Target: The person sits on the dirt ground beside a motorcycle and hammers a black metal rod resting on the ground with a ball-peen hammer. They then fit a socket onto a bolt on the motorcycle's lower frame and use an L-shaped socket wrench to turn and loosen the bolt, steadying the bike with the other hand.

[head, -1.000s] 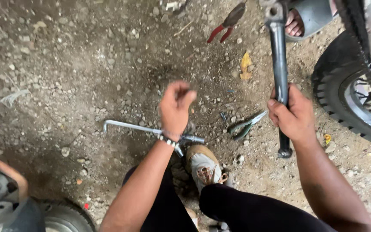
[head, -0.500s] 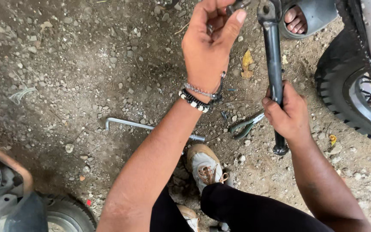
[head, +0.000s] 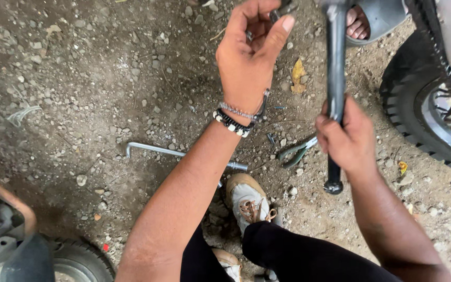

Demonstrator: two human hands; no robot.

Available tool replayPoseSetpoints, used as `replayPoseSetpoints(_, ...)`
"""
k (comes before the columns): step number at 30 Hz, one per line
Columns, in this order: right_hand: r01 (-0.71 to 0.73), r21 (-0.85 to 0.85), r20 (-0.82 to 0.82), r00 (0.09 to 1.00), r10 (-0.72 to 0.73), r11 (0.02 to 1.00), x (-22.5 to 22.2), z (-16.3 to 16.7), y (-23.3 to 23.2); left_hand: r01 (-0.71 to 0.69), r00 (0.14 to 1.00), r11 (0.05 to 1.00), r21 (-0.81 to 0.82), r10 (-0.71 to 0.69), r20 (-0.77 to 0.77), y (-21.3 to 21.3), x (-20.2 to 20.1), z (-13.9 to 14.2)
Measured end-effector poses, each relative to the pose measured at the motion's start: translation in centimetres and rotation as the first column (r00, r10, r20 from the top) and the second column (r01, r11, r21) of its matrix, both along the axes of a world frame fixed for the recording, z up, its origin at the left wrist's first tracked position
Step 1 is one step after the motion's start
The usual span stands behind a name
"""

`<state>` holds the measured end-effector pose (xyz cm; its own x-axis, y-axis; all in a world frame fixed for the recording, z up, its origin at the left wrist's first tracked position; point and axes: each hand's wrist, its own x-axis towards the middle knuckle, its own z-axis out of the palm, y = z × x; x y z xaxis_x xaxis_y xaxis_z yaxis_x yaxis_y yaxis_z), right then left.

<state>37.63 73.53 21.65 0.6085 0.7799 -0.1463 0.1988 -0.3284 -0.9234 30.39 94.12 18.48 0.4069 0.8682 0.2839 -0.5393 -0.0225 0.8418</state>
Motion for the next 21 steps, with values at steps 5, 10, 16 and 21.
replayPoseSetpoints(5,0.053,-0.041,-0.078,0.995,-0.056,0.998,0.2,1.1,0.1,-0.018,1.0,1.0,0.011,0.017,0.002,0.0,0.7,0.1)
replayPoseSetpoints(10,0.009,-0.093,-0.051,0.999,-0.014,0.996,-0.8,0.7,0.7,-0.016,1.0,0.999,0.042,0.017,-0.001,0.1,0.5,0.2)
replayPoseSetpoints(16,0.01,-0.154,0.067,0.998,0.0,0.988,-0.2,1.1,1.6,-0.074,0.987,0.992,0.099,0.087,-0.138,0.0,0.8,0.0)
replayPoseSetpoints(21,0.026,-0.032,-0.129,0.991,-0.03,0.999,-0.1,1.4,2.0,-0.108,0.982,0.99,0.086,0.119,-0.145,0.8,2.7,0.2)
